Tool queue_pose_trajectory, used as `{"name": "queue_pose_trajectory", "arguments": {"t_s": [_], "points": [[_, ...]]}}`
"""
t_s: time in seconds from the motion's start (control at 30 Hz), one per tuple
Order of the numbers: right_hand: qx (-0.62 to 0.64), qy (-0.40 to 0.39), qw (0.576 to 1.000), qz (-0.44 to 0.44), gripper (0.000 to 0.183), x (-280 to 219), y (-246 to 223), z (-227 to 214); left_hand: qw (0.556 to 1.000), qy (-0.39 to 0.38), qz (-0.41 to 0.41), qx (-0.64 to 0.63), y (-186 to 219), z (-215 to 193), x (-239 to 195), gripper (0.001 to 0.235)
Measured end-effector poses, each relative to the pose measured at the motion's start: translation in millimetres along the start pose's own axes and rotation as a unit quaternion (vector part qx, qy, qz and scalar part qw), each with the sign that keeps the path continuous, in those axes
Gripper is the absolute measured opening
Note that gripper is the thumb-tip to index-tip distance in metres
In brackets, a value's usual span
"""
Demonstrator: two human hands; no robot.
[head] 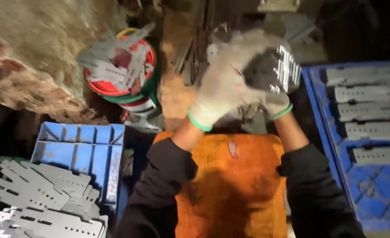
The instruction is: The recorder is using a bending machine to shape metal plates and then sorting the finished parts into crates.
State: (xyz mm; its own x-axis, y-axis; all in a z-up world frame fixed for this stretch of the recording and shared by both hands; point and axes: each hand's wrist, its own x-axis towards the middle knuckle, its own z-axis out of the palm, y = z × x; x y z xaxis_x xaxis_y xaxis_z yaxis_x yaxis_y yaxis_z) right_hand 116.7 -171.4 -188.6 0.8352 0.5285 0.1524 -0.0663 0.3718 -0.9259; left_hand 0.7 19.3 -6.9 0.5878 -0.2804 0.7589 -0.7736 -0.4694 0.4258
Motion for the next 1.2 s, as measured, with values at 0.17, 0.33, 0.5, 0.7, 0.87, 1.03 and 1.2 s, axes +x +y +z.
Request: {"name": "queue_pose_trajectory", "arguments": {"t_s": [0.17, 0.33, 0.5, 0.7, 0.87, 1.03, 1.2], "points": [[-0.216, -0.124, 0.938, -0.242, 0.084, -5, -33, 42, 0.997, 0.037, -0.042, -0.048, -7, -6, -2, 0.073], [-0.353, 0.024, 0.904, -0.24, 0.055, -54, -17, 83, 0.921, 0.048, -0.197, -0.333, 15, -4, -11, 0.076], [-0.279, 0.115, 0.951, -0.068, 0.037, -109, -19, 128, 0.881, 0.004, -0.319, -0.349, 7, 11, -38, 0.063], [-0.057, 0.187, 0.965, 0.175, 0.019, -130, -13, 145, 0.762, 0.012, -0.528, -0.375, -27, 43, -68, 0.059], [-0.048, 0.188, 0.964, 0.182, 0.012, -145, -22, 163, 0.734, 0.016, -0.523, -0.433, -9, 42, -69, 0.05], [-0.158, 0.204, 0.945, 0.2, 0.03, -138, 0, 158, 0.765, -0.023, -0.521, -0.378, -21, 53, -76, 0.041], [-0.115, 0.179, 0.969, 0.122, 0.067, -162, -16, 169, 0.685, 0.085, -0.517, -0.506, -23, 63, -91, 0.035]]}}
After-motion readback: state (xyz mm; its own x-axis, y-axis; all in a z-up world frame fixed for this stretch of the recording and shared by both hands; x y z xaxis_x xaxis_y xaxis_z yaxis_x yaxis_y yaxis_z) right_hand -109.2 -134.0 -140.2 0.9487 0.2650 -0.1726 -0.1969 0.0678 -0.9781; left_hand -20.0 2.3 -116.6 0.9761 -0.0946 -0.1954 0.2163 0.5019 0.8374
